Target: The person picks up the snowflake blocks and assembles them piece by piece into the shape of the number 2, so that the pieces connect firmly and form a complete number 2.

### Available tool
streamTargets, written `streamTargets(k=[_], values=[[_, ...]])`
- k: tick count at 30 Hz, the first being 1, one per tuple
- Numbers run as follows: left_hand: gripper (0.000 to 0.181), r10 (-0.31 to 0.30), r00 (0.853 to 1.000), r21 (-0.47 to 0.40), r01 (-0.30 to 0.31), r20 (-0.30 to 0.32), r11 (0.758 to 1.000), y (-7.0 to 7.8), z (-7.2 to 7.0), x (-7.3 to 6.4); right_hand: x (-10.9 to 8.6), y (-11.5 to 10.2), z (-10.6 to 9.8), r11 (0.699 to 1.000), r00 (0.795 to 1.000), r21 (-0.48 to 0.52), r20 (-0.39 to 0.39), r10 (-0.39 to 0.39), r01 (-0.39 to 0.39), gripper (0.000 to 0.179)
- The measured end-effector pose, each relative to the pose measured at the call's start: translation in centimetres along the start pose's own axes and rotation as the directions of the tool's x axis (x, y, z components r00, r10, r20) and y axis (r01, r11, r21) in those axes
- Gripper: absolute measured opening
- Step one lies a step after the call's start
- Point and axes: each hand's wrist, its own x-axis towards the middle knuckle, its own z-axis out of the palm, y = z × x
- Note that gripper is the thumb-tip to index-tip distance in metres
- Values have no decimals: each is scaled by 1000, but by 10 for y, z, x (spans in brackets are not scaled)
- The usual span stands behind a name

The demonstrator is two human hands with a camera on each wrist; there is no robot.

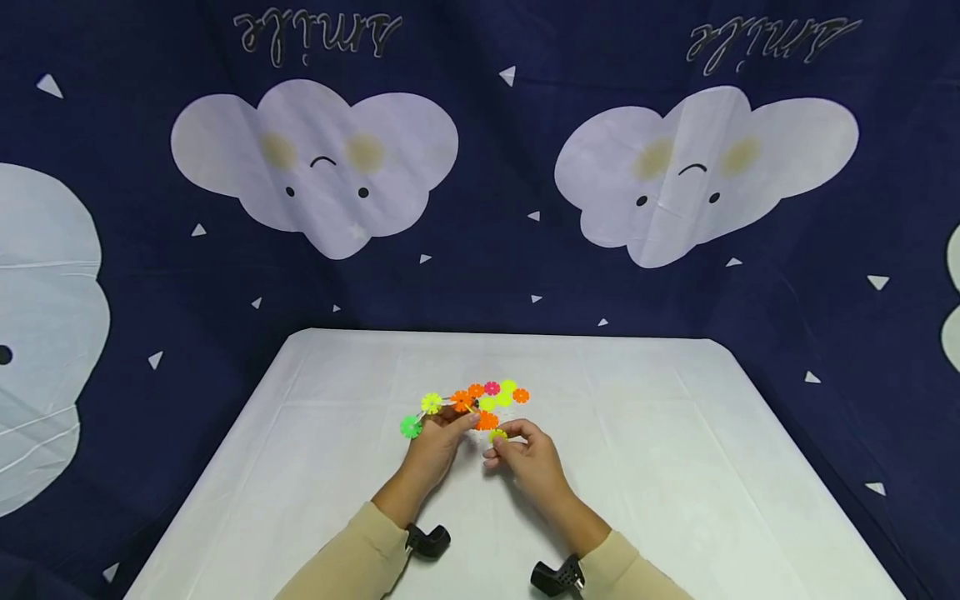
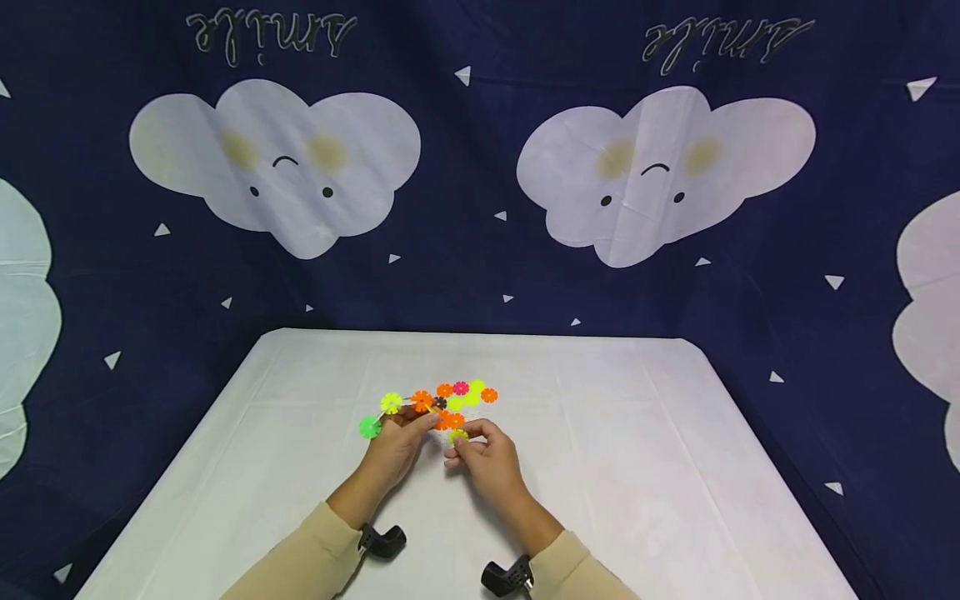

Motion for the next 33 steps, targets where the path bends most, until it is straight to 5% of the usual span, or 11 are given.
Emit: streamTargets(k=[11,23,33], values=[[18,7,1000,15,-7,-10,1000,0,2,0,-2,3,11,997,1000,75,-14,16,-15,20],[18,-4,1000,28,4,-28,1000,0,2,-1,-3,3,13,997,999,-65,-26,-46,44,18],[26,2,999,115,4,-53,993,2,2,-3,-4,4,15,997,998,-60,39,-53,56,21]])
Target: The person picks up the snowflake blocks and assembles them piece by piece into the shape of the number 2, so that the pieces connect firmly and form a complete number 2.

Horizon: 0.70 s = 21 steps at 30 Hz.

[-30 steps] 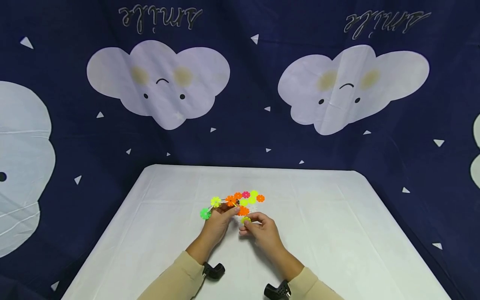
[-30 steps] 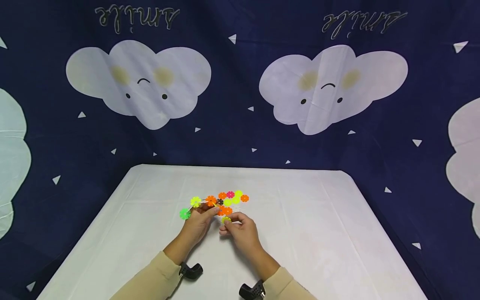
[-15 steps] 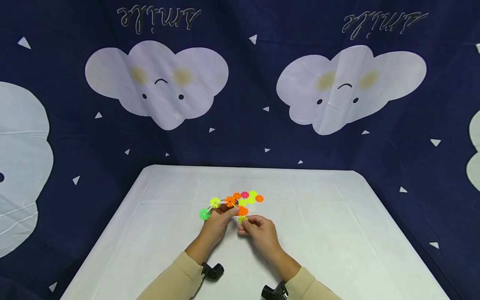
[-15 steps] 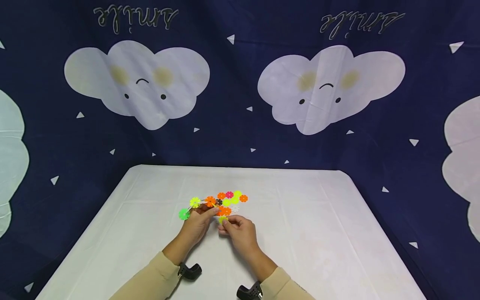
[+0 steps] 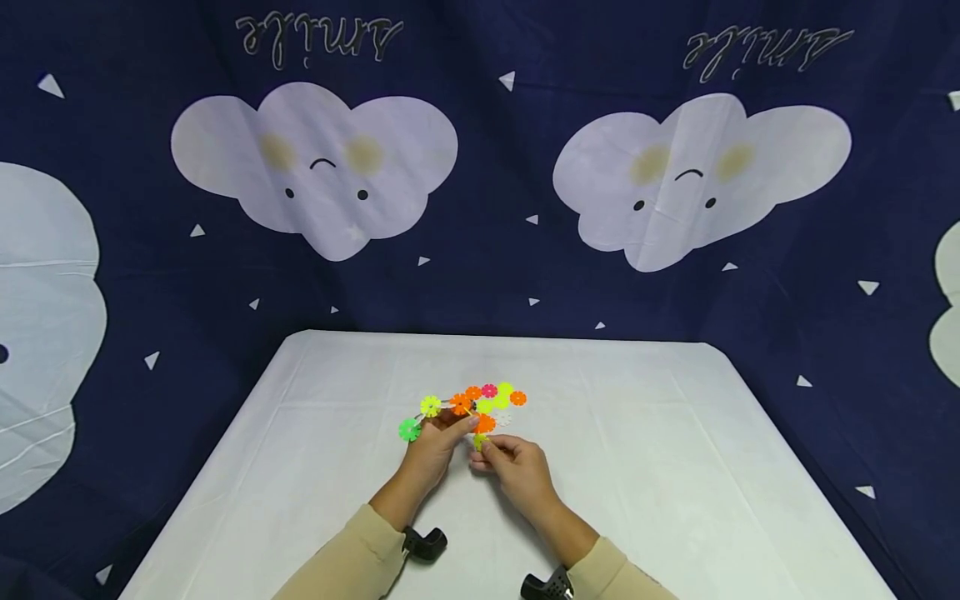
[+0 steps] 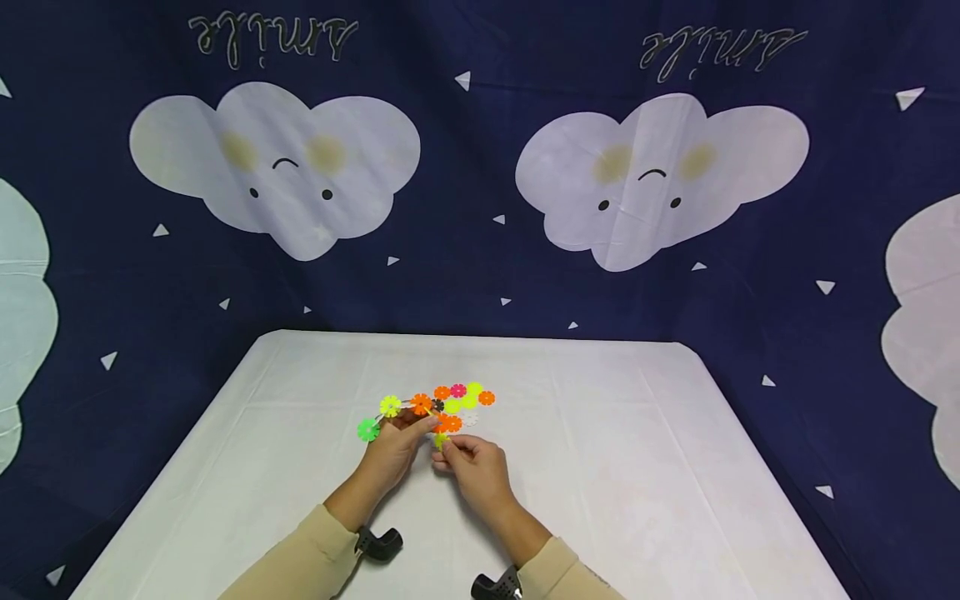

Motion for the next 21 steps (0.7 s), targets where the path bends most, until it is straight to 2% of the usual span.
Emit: streamTargets(k=[8,16,21], values=[[32,0,1000,26,1,-13,1000,1,-1,1,-1,1,-3,992,995,111,92,44,-54,28],[22,17,998,3,-17,-54,1000,0,1,1,0,2,-4,965,993,244,83,81,-99,26],[21,42,998,2,-42,-42,999,-1,-1,2,1,3,-5,955,992,276,101,82,-107,26]])
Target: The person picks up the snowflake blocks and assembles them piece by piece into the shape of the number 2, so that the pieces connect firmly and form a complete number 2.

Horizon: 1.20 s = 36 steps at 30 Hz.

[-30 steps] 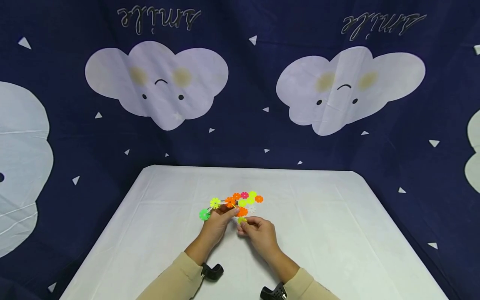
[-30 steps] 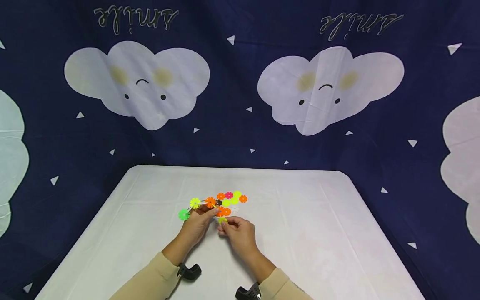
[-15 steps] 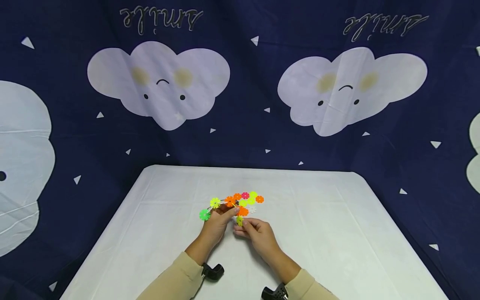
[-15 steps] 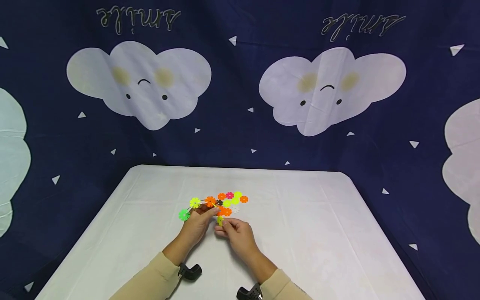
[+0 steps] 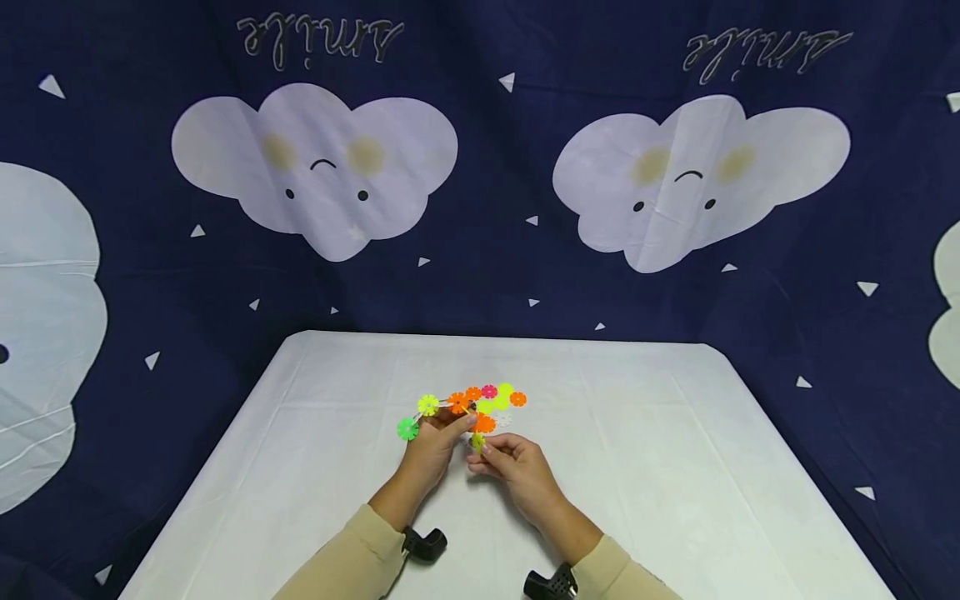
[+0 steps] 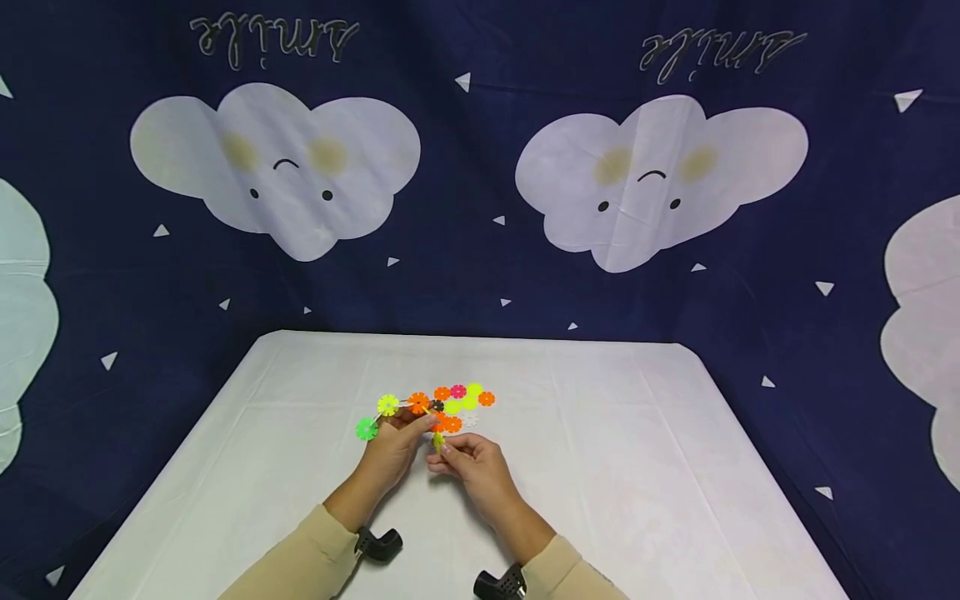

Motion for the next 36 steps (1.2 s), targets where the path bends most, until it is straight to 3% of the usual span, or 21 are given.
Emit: streamTargets(k=[14,25,36], values=[[21,-21,998,-65,26,65,998,-1,-2,0,-1,-1,1,991,998,118,14,64,-65,23],[23,-35,996,-102,44,87,994,2,1,-2,-2,-2,1,986,995,137,48,88,-94,21],[23,-13,997,-117,22,82,993,1,0,-3,-2,-3,1,984,995,153,-20,93,-89,20]])
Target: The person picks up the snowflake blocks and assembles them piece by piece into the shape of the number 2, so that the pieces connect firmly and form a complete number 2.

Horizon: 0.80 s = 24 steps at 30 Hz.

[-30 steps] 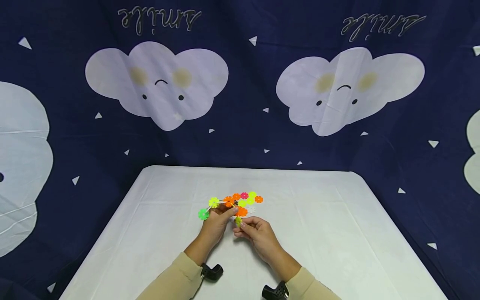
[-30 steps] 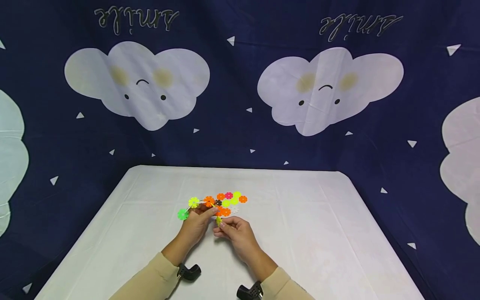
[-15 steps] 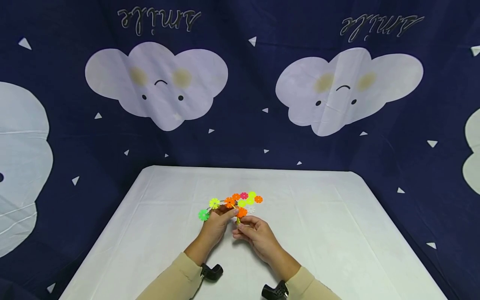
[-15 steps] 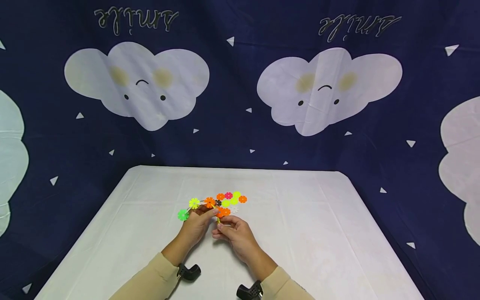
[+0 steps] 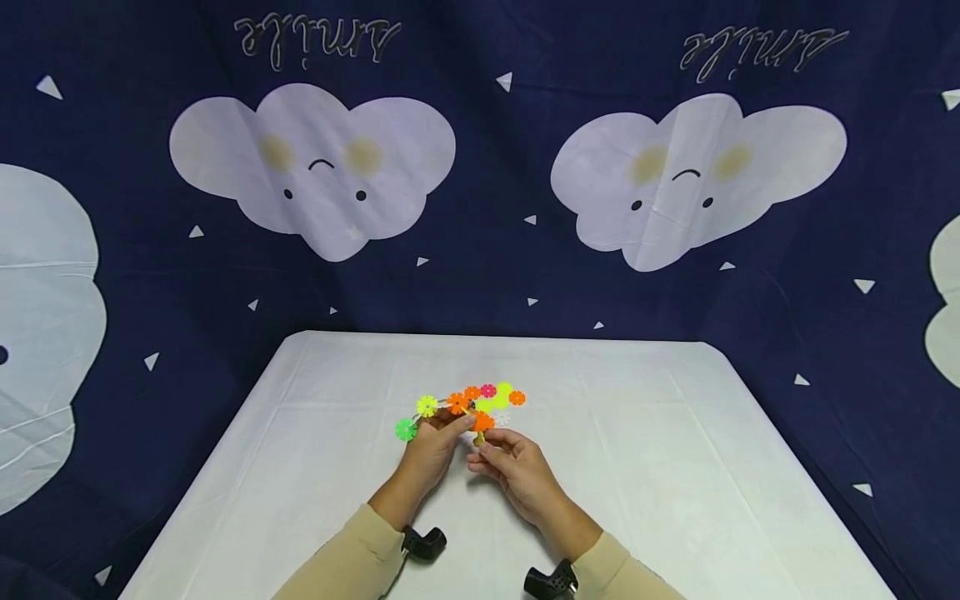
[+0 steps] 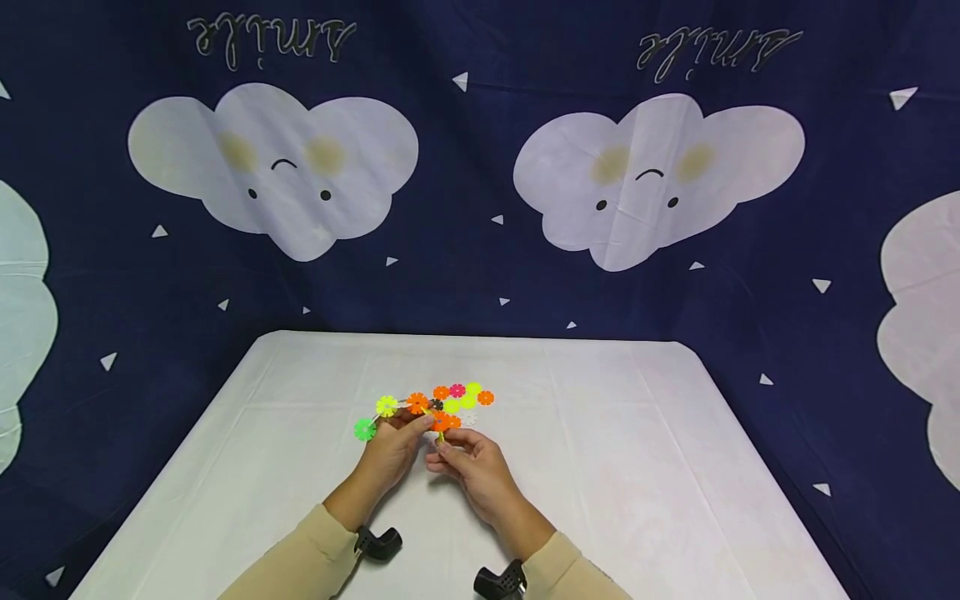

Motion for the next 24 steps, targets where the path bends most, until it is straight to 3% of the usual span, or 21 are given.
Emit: streamTargets(k=[10,17,24], values=[[22,-20,1000,54,20,15,998,1,1,-1,0,0,2,1000,1000,23,-1,-16,16,21],[16,-11,999,245,-1,48,970,2,-2,0,0,0,1,1000,1000,10,5,-30,30,26],[15,-15,1000,275,9,23,961,0,-4,1,2,2,2,999,998,15,-41,-50,51,30]])
